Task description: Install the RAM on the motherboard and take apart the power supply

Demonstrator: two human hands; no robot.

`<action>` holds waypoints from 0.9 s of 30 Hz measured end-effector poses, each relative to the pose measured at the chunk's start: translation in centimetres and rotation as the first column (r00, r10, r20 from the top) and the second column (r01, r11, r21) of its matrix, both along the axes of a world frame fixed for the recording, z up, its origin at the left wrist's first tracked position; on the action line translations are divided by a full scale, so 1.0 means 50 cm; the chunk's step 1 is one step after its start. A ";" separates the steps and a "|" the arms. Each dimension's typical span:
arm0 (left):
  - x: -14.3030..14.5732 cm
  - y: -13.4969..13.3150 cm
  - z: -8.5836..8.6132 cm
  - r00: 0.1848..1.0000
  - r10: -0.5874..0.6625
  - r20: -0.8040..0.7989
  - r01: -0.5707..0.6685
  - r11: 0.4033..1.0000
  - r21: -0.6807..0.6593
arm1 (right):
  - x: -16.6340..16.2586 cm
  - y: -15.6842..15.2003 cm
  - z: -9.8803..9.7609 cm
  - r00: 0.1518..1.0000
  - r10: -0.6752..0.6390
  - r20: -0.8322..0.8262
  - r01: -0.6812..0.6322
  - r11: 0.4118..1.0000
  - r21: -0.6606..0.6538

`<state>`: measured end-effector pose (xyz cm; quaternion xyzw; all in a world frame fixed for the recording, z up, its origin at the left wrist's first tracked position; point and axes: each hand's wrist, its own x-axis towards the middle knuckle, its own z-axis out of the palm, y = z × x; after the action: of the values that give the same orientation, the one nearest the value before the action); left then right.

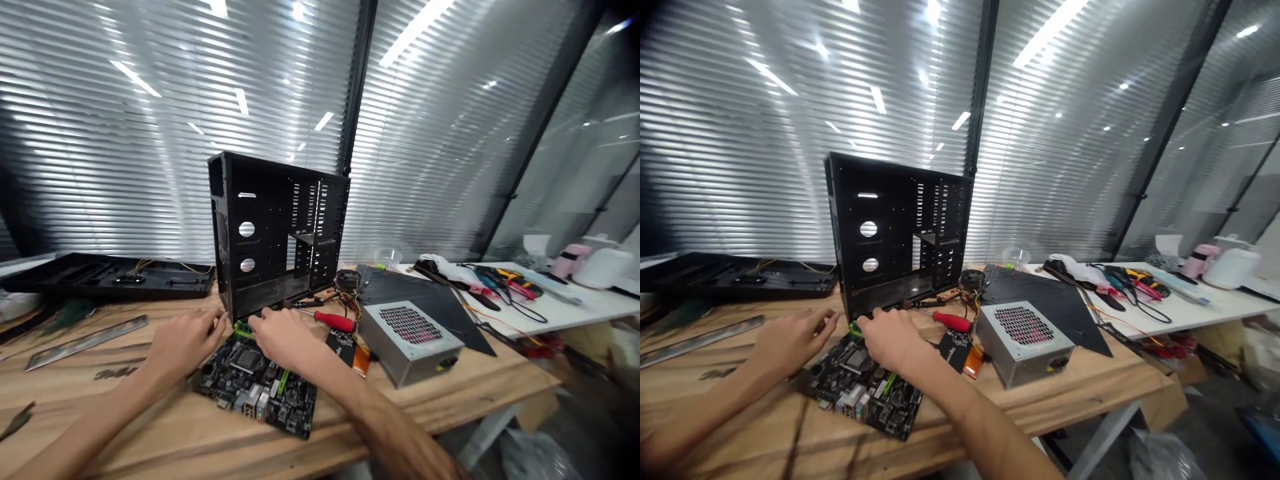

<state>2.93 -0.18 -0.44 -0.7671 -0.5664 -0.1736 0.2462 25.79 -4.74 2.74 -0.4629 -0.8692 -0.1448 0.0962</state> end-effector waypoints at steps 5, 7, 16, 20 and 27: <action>-0.002 0.000 0.008 1.000 0.022 0.001 -0.022 0.998 -0.053 | -0.005 0.001 -0.003 1.000 -0.006 -0.001 0.006 1.000 0.009; 0.000 0.002 0.012 0.999 0.052 0.003 -0.051 0.993 -0.107 | -0.005 -0.001 -0.002 1.000 -0.007 0.003 0.007 1.000 0.013; -0.044 0.008 0.035 0.814 -0.210 0.541 0.569 0.478 -0.670 | -0.010 -0.012 0.004 0.999 -0.034 -0.034 0.034 0.999 -0.012; -0.059 -0.011 0.051 0.794 -0.211 0.570 0.607 0.344 -0.717 | -0.010 -0.011 0.001 0.998 -0.043 -0.052 0.043 0.999 -0.006; -0.056 0.009 0.032 0.779 -0.252 0.574 0.620 0.447 -0.645 | -0.015 -0.007 -0.010 0.996 -0.055 -0.075 0.054 0.998 -0.010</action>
<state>0.14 0.27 1.14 -0.8602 -0.3941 -0.1057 -0.3059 25.04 -5.09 2.23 -0.4920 -0.8525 -0.1265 0.1232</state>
